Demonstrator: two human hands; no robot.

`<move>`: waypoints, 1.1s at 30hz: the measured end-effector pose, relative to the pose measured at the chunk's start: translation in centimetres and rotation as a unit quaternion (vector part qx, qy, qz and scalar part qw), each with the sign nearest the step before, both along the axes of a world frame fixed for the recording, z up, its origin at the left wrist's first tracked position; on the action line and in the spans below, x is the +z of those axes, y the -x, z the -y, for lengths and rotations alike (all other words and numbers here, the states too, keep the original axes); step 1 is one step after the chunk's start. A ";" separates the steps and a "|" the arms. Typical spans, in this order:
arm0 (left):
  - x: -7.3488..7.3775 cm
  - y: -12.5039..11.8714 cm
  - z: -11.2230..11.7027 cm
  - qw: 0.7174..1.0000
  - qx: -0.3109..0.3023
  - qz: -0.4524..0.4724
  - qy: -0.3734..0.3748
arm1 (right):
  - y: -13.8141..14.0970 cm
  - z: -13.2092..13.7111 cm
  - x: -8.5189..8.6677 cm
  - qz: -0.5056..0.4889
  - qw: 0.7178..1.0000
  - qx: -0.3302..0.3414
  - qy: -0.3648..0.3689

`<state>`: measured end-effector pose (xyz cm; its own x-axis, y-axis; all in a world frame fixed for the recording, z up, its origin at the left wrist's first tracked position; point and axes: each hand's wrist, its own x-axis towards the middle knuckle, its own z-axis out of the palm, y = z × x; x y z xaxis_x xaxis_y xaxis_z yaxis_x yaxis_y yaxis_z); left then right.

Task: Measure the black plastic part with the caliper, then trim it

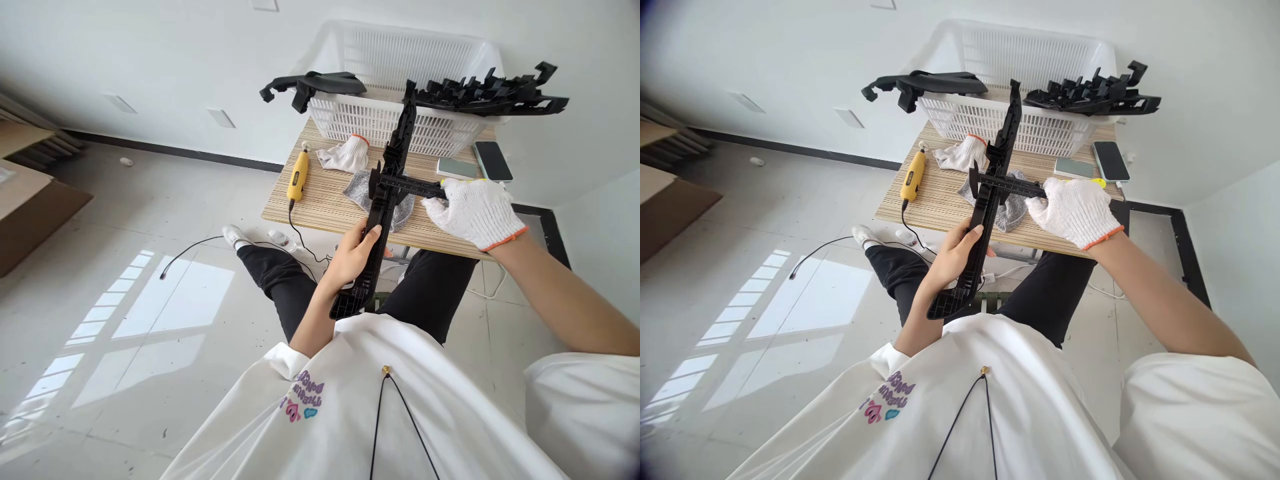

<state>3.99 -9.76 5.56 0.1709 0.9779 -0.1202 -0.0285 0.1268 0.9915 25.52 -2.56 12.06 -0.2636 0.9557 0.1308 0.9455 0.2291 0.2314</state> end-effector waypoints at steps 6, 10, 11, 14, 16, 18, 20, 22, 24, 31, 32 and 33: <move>-0.2 -0.1 -0.1 1.000 0.003 0.002 0.003 | -0.1 -0.3 -0.1 0.002 1.000 0.005 -0.003; -0.2 -0.2 -0.1 1.000 0.007 0.001 0.001 | 0.0 -0.3 0.1 -0.008 1.000 0.005 0.015; -0.2 -0.2 -0.1 1.000 0.007 0.001 0.002 | 0.0 -0.3 0.2 -0.009 1.000 0.006 0.021; 0.0 -0.2 -0.1 1.000 0.009 0.002 0.005 | 0.0 -0.2 0.2 -0.010 1.000 0.011 0.023; 0.1 -0.2 -0.1 1.000 0.013 0.002 0.006 | 0.0 -0.2 0.0 -0.009 1.000 0.014 0.017; 0.2 -0.3 -0.1 1.000 0.016 0.002 0.006 | 0.0 -0.3 -0.1 -0.009 1.000 0.015 0.013; 0.2 -0.3 -0.1 1.000 0.019 0.003 0.008 | -0.1 -0.4 -0.2 -0.011 1.000 0.016 0.012; 0.2 -0.3 -0.1 1.000 0.021 0.002 0.012 | -0.1 -0.5 -0.2 -0.010 1.000 0.017 0.016; 0.2 -0.3 -0.2 1.000 0.023 0.002 0.016 | -0.1 -0.5 -0.4 -0.013 0.999 0.020 0.020; -0.3 -0.4 -0.3 0.999 0.027 0.012 0.016 | 0.3 -0.3 -0.7 -0.015 0.999 0.023 0.032; -0.4 -0.4 -0.3 0.999 0.027 0.012 0.014 | 0.3 -0.4 -0.7 -0.012 0.999 0.023 0.029; -0.4 -0.3 -0.4 0.999 0.028 0.010 0.011 | 0.2 -0.5 -0.6 -0.012 0.999 0.020 0.021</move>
